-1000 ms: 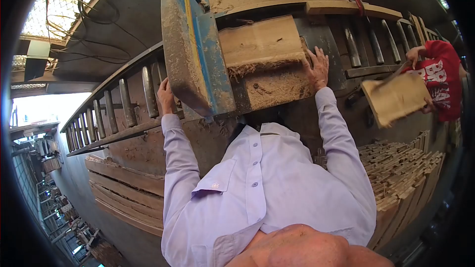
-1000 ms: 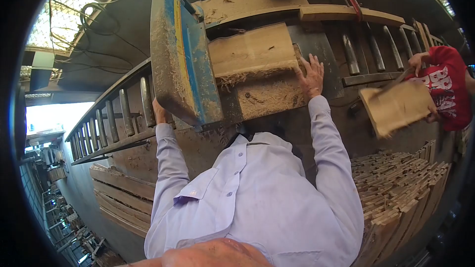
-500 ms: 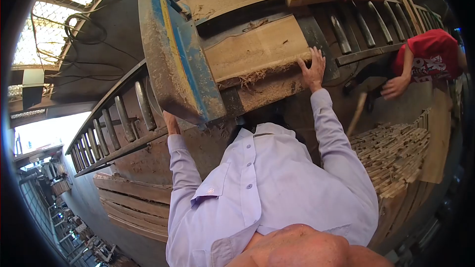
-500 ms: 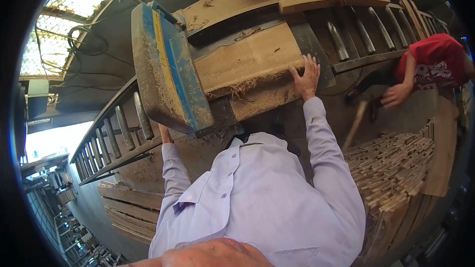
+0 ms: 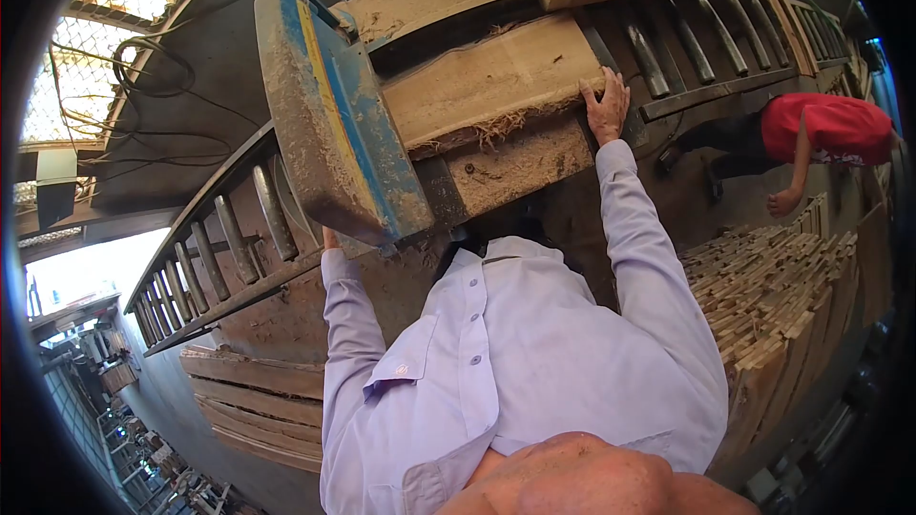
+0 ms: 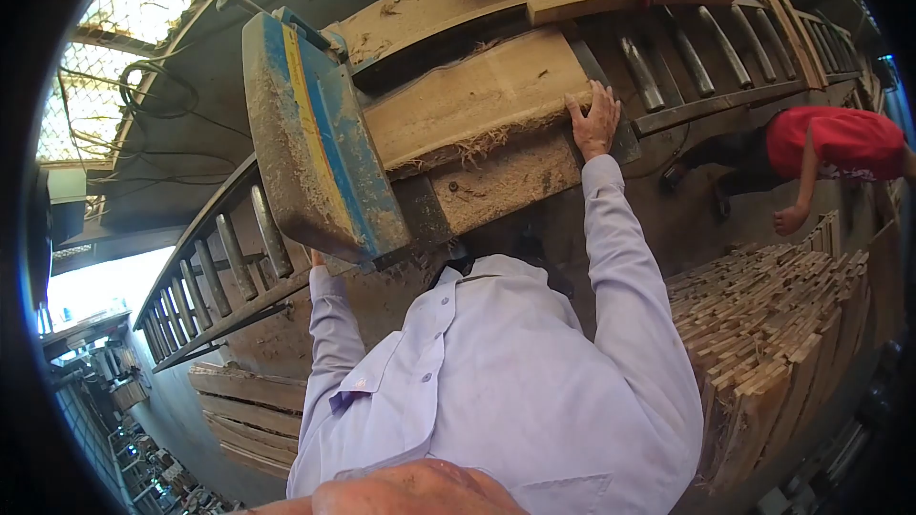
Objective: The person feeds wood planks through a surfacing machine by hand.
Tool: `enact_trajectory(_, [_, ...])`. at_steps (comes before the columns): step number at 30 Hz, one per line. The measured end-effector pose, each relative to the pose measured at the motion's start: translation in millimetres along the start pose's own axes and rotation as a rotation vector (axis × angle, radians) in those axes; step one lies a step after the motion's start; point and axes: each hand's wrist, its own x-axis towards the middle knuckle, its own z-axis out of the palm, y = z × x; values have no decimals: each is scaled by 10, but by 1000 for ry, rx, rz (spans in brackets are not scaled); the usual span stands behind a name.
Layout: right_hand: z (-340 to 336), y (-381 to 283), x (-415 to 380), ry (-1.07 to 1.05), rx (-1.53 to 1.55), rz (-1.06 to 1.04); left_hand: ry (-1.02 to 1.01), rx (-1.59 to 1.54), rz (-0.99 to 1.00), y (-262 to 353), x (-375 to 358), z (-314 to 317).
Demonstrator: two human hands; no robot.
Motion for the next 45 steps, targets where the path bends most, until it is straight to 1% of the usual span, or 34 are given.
enact_trajectory(3, [18, 2, 2, 16, -1, -1, -8, 14, 23, 23, -81, -23])
enact_trajectory(4, [26, 9, 7, 14, -3, 7, -13, 19, 29, 4, 2, 43])
enact_trajectory(6, [38, 39, 5, 31, 22, -21, -27, 38, 30, 9, -49, -15])
enact_trajectory(7, [80, 69, 20, 57, 17, -44, -38, 56, 19, 26, -188, -129])
enact_trajectory(8, [143, 144, 28, 74, 7, -58, -54, 83, -2, 29, -246, -172])
enact_trajectory(9, [143, 156, 32, 84, 25, -89, -76, 115, -34, 13, -55, -28])
enact_trajectory(10, [158, 176, 22, 100, 29, -103, -100, 146, -70, 63, -290, -215])
enact_trajectory(13, [182, 216, 17, 135, 13, -102, -156, 204, -149, 104, -295, -234])
enact_trajectory(15, [-15, -49, -16, 30, 57, 48, -175, 224, -169, 132, -314, -272])
enact_trajectory(16, [6, -19, -60, 22, 51, 57, -180, 230, -170, 121, -253, -311])
enact_trajectory(18, [58, 17, -18, 91, 47, 44, -183, 233, -155, 68, 55, -326])
enact_trajectory(20, [59, 21, -8, 86, 49, 38, -179, 233, -131, 55, 287, -339])
enact_trajectory(21, [53, 1, -12, 83, 49, 37, -178, 235, -117, 111, 179, -460])
enact_trajectory(23, [52, -31, -26, 74, 38, 67, -184, 236, -103, 209, 239, -506])
enact_trajectory(25, [63, -18, -22, 73, 54, 77, 88, -177, -175, 425, 122, -664])
enact_trajectory(26, [75, -4, -18, 75, 56, 72, 91, -181, -171, 426, 99, -826])
enact_trajectory(28, [103, 51, -35, 158, 19, -41, 323, -312, -173, 305, 70, -1329])
enact_trajectory(29, [108, 49, -16, 163, 29, -58, 417, -371, -176, 214, 23, -1552])
enact_trajectory(30, [133, 77, -5, 149, 28, -45, 508, -432, -177, 82, -32, -1772])
enact_trajectory(32, [146, 83, 12, 134, 22, -25, 602, -492, -205, -240, -233, -2159])
enact_trajectory(34, [129, 68, 7, 131, 28, -18, 535, -564, -183, -688, -541, -2392])
enact_trajectory(36, [80, 14, 16, 119, 29, -16, 676, -498, -347, -1175, -796, -2446])
enact_trajectory(38, [34, -40, 9, 73, 29, 34, 511, -161, -553, -1497, -1144, -2238])
enact_trajectory(40, [28, -77, 4, 87, 29, 21, 431, -407, -696, -2057, -1426, -2140])
enact_trajectory(41, [26, -89, 0, 95, 19, 29, 433, -423, -683, -1940, -1379, -1991])
enact_trajectory(42, [10, -115, 1, 87, 18, 36, 124, 179, -622, -1864, -1683, -1655])
enact_trajectory(43, [-4, -126, 7, 90, 25, 23, -189, 774, -518, -1810, -1937, -1159])
enact_trajectory(44, [-18, -124, 16, 79, 28, 23, -509, 1359, -372, -1555, -1910, -967])
enact_trajectory(45, [-17, -126, 21, 67, 32, 21, -495, 1353, -375, -1691, -1973, -903])
